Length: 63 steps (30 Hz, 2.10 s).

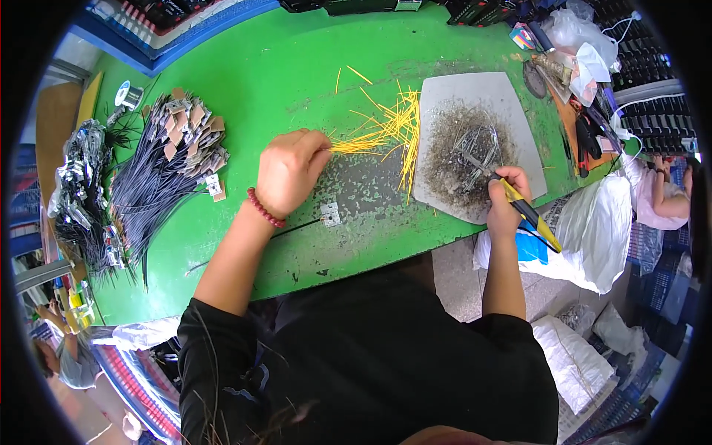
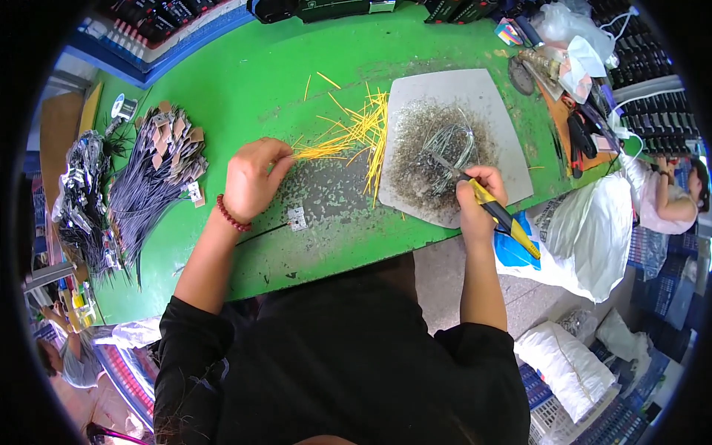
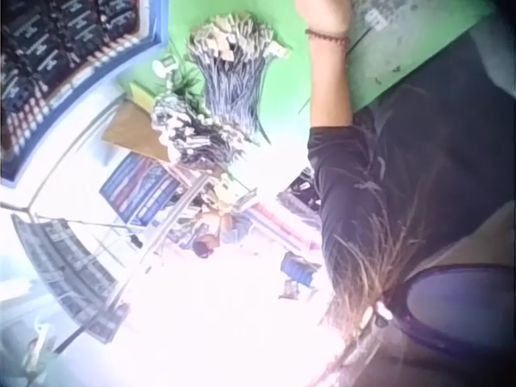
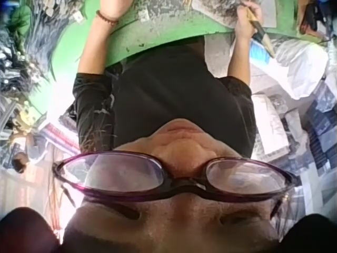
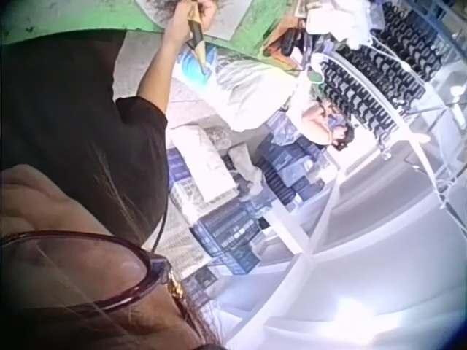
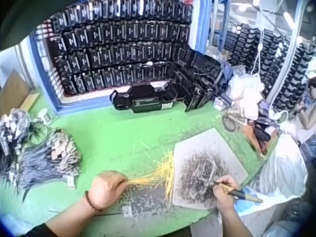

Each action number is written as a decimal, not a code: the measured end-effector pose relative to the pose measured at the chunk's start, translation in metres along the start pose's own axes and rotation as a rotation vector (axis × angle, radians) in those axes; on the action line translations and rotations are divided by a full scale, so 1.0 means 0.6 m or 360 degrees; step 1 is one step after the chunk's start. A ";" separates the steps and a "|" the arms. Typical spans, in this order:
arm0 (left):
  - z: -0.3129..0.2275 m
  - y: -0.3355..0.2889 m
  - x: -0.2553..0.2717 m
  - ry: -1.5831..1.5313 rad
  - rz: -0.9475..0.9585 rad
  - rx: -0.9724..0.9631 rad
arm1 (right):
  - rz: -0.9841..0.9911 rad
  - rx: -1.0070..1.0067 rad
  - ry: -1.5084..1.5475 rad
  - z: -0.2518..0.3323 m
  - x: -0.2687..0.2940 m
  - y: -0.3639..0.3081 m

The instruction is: The person solders wires to a circuit board, places the assembly into a toy car body, and sets it in a bin. They then pick up a new wire and circuit board, soldering them together with the iron.

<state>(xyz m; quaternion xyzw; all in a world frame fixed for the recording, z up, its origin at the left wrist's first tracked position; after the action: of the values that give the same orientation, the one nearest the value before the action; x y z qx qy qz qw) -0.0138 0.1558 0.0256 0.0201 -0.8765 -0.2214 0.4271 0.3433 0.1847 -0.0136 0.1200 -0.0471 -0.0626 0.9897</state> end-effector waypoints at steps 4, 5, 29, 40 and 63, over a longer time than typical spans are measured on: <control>0.013 -0.028 0.011 -0.0336 -0.0015 0.0343 | -0.0022 -0.0003 -0.0080 -0.001 -0.001 0.005; 0.011 -0.038 0.012 -0.0339 -0.0016 0.0347 | -0.0018 -0.0004 -0.0084 -0.005 0.004 0.002; -0.048 -0.153 0.044 -0.0468 -0.0076 0.0660 | 0.0114 -0.0082 0.0037 0.045 -0.039 -0.050; -0.076 -0.169 0.050 -0.0592 -0.0201 0.0686 | 0.1068 0.0325 0.0172 0.122 -0.300 -0.145; -0.064 -0.174 0.013 0.0173 -0.0273 0.0295 | 0.0746 -0.0130 0.0229 0.045 -0.211 -0.154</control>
<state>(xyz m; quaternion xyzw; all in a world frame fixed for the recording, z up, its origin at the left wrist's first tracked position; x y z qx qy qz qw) -0.0059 0.0457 0.0099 0.1462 -0.8639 -0.1736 0.4497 0.2052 0.1065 -0.0199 0.0699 -0.0005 0.1756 0.9820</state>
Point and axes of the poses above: each hand's wrist, its own y-axis towards the middle knuckle, its own x-axis out of the back of the hand, z = x × y, the point moved 5 cm from there along y, towards the middle knuckle, and after that the axes turned 1 degree about -y, right-handed, at the moved point
